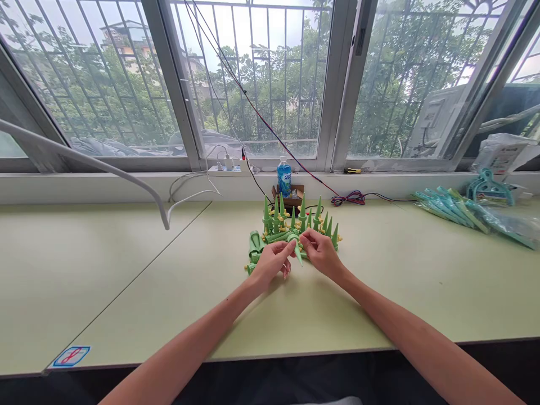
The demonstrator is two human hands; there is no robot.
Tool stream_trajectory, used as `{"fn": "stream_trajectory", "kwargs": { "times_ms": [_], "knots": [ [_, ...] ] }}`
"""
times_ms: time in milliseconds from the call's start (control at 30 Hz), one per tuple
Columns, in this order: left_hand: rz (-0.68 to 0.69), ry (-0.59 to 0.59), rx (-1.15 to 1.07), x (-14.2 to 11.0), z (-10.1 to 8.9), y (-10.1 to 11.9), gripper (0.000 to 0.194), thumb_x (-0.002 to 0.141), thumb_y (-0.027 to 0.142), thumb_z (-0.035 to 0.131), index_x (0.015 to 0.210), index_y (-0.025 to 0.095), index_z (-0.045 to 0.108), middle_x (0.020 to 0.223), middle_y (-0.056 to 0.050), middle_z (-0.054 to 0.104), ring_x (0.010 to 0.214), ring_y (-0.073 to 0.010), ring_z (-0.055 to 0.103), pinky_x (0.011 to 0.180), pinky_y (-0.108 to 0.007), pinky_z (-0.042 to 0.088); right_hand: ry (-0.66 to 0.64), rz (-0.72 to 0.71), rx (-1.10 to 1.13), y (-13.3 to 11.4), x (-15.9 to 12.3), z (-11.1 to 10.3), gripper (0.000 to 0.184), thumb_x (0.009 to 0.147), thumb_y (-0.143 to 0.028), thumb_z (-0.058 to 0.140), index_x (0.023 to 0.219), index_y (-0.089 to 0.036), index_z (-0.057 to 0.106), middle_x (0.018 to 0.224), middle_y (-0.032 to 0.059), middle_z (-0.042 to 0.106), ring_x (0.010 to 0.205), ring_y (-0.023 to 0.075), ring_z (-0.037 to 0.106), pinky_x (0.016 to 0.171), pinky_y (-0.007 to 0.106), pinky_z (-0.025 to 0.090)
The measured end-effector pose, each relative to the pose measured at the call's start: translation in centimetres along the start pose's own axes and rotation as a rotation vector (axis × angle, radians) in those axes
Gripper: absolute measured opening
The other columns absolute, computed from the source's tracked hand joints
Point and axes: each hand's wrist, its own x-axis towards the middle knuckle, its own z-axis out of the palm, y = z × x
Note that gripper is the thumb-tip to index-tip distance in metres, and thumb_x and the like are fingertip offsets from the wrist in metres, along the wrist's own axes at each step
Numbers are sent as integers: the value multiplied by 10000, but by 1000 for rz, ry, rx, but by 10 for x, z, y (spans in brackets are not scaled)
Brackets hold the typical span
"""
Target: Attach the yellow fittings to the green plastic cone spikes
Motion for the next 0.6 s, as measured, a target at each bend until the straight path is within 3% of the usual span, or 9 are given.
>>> {"fn": "stream_trajectory", "kwargs": {
  "times_ms": [267, 433, 600],
  "knots": [
    [168, 53, 108, -3, -2, -1, 376, 751, 524, 675, 777, 164, 569, 504, 50, 475, 411, -82, 474, 384, -194, 392, -1, 20, -26, 2, 0, -1, 314, 916, -414, 470, 695, -191, 458, 555, -52, 364, 480, 88, 296, 452, 233, 232],
    [257, 88, 89, 1, -2, -6, 373, 707, 461, 730, 886, 162, 598, 802, -12, 616, 395, -50, 467, 344, -204, 376, -18, 81, 8, 4, 1, -1, 314, 916, -413, 464, 687, -199, 447, 488, -63, 358, 431, 86, 307, 432, 229, 236],
    [351, 163, 212, 3, -1, -9, 315, 731, 433, 709, 893, 174, 631, 878, -24, 595, 414, -38, 466, 359, -197, 380, -59, 135, 89, 7, 2, -1, 320, 905, -428, 473, 682, -200, 457, 465, -67, 371, 403, 83, 325, 414, 221, 253]
  ]
}}
